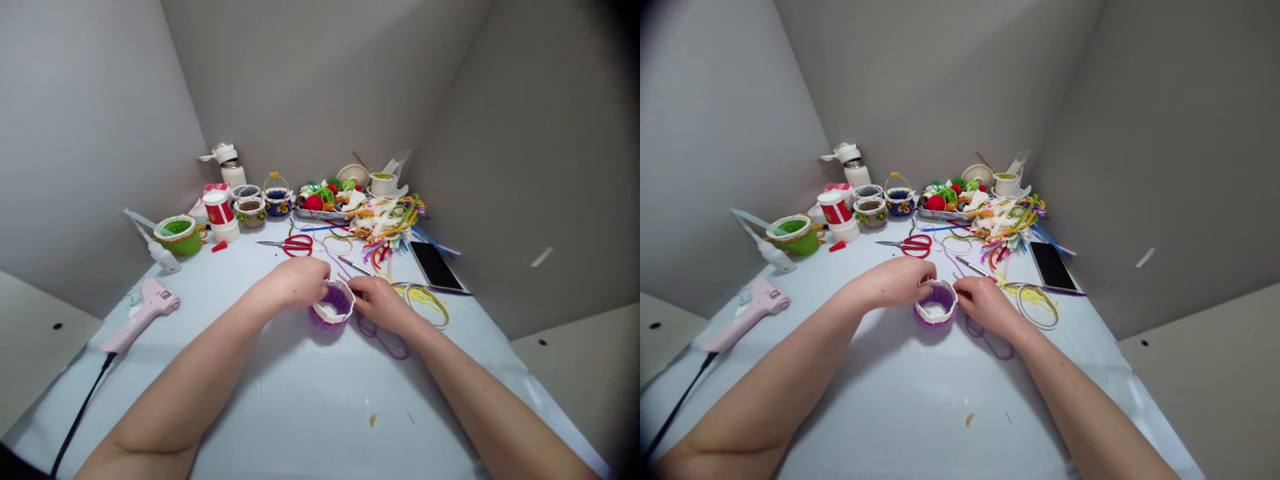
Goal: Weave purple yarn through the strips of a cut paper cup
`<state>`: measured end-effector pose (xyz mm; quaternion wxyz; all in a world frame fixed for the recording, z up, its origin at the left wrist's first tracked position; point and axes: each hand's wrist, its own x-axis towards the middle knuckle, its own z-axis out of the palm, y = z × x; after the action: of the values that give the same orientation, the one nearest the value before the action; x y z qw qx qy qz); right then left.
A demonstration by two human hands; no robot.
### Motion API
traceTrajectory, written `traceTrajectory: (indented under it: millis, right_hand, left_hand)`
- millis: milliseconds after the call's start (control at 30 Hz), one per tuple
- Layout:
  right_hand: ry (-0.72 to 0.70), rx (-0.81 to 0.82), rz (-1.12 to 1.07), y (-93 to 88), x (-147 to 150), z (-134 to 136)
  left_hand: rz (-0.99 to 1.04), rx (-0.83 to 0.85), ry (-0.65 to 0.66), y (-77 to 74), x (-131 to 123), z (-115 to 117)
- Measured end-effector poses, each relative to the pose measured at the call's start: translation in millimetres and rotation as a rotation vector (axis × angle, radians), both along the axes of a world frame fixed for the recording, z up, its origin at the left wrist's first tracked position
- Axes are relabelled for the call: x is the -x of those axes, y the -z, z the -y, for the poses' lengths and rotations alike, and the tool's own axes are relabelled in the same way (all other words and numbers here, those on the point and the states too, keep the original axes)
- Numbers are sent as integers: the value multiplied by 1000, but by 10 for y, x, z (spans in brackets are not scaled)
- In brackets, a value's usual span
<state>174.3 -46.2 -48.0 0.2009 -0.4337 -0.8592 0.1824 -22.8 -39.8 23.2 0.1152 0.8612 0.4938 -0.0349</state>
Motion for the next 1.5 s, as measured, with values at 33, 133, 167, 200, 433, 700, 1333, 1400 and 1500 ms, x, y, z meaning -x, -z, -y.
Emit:
traceTrajectory:
  millis: [33,133,167,200,433,700,1333,1400,1500]
  right_hand:
    - [1,0,-10,-1,9,1]
    - [3,4,-65,-5,39,-11]
    - [7,7,-84,-2,51,-23]
    - [14,10,-102,6,65,-39]
    - [133,9,-234,123,135,-99]
    - [168,2,-312,147,118,-32]
    - [179,265,-223,-186,-29,-20]
    - [173,311,-219,-233,-34,-49]
    - [168,350,-189,-277,-25,-118]
  left_hand:
    - [58,0,8,3,14,-14]
    - [213,-16,48,48,25,-73]
    - [231,-8,67,67,20,-89]
    - [229,3,82,81,13,-98]
    - [135,-81,37,48,-28,-42]
    - [124,-75,37,87,-10,-50]
    - [379,7,-12,323,-75,-229]
    - [361,11,-21,311,-82,-222]
    - [342,19,-33,302,-94,-213]
